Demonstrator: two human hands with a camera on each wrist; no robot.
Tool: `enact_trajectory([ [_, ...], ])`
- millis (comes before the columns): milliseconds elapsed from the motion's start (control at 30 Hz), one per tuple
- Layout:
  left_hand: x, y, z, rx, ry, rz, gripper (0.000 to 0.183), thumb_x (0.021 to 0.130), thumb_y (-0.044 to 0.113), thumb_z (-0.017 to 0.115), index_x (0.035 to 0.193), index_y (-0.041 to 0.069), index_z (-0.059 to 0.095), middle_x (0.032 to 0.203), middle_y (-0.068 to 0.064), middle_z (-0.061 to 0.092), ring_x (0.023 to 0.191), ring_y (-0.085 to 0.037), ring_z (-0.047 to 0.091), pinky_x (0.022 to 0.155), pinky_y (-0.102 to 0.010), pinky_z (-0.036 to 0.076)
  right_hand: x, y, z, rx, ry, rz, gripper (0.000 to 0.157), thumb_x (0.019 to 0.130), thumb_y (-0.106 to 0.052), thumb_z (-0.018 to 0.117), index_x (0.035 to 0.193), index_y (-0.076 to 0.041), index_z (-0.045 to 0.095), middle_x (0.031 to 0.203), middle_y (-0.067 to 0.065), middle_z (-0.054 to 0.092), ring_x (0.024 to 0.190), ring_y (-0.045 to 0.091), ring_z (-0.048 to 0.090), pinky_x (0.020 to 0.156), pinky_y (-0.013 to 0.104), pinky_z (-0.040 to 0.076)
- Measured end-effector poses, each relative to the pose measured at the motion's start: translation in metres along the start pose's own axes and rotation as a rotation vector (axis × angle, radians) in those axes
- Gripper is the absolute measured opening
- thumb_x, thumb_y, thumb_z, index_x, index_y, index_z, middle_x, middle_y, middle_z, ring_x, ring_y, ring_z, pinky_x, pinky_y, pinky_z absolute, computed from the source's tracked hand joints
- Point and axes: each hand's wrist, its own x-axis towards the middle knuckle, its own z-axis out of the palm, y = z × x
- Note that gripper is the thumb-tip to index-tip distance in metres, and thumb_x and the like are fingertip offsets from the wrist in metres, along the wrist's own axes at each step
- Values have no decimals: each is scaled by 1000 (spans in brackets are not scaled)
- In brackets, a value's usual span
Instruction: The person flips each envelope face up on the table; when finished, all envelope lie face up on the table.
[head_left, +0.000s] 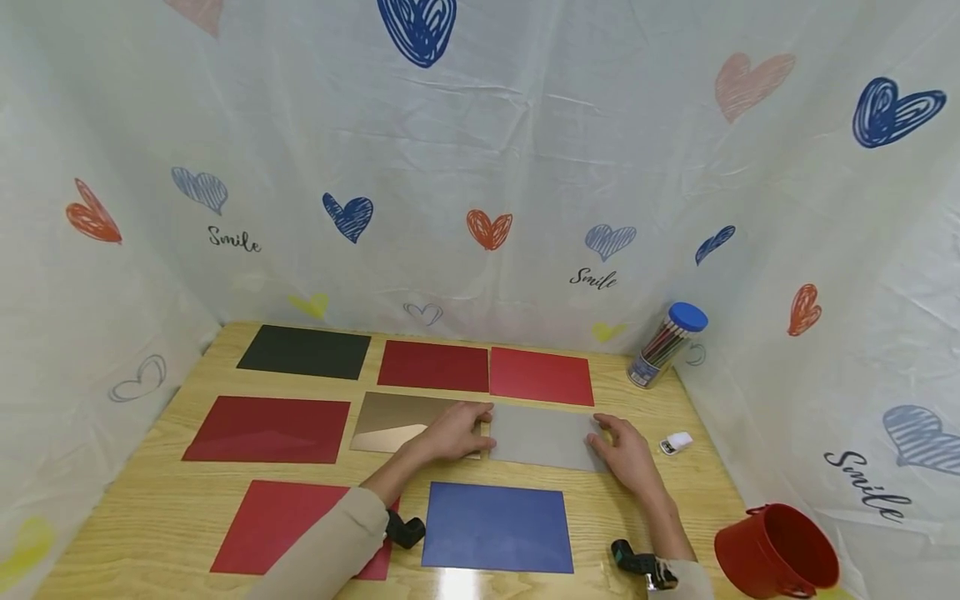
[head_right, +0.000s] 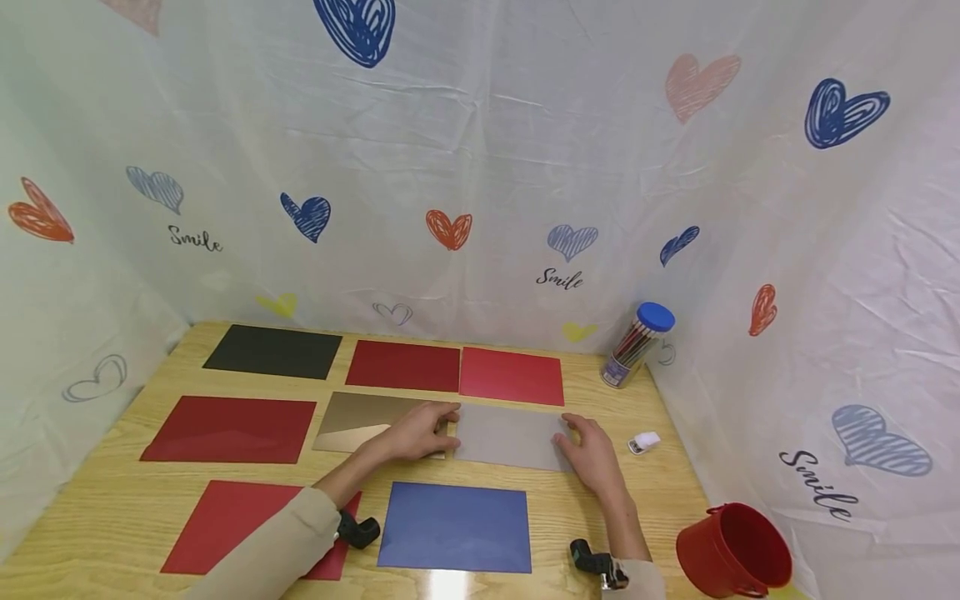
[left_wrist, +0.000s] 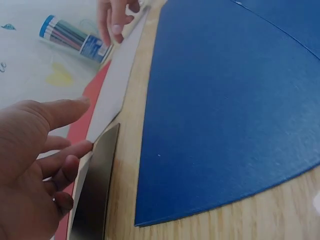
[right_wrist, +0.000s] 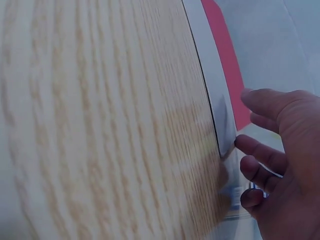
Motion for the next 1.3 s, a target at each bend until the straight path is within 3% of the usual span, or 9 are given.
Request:
enact_trajectory([
  [267,2,1,1,1,6,11,61,90,21,76,141,-5,53,126,-14,68,129,-33,55,109,-46,42,3,4,0,91,19,25,48,99,-25,66,142,-7,55,129,19,62,125,37,54,102,55,44],
  [400,2,4,1,-10,3,21,60,91,21,76,140,-6,54,126,-14,68,128,-32,56,108,-46,42,2,5,0,53,59,33,44,99,-23,65,139,-4,58,124,20,65,121,38,57,99,54,45],
  [533,1,5,3,-52,-6,6,61,91,20,75,141,-6,52,127,-15,67,127,-32,57,107,-46,44,2,3,1,17,92,64,40,99,-21,64,134,-3,60,116,20,68,98,31,63,82,43,50],
  [700,0,5,4,-129,-13,-36,63,91,18,75,143,-6,50,130,-16,66,128,-32,57,107,-46,44,1,0,4,62,92,88,38,98,-20,65,132,-4,62,113,18,68,76,20,56,65,30,45],
  [900,0,3,3,-214,-16,-73,63,91,17,76,144,-5,50,130,-17,65,128,-33,57,105,-46,45,0,-2,3,105,79,109,39,98,-21,65,134,-6,62,113,17,68,87,22,62,68,29,47],
  [1167,2,6,0,-475,-10,-192,63,91,16,75,144,-5,48,135,-23,59,131,-38,53,104,-49,45,2,-6,-2,153,70,106,39,98,-19,64,134,-4,61,112,18,69,90,24,66,69,30,49],
  [1300,3,11,3,-539,-6,-231,60,92,14,74,143,-5,50,135,-23,59,129,-38,54,103,-48,46,2,-7,-2,146,65,109,38,99,-20,63,134,-5,62,114,18,70,95,27,67,72,31,50],
])
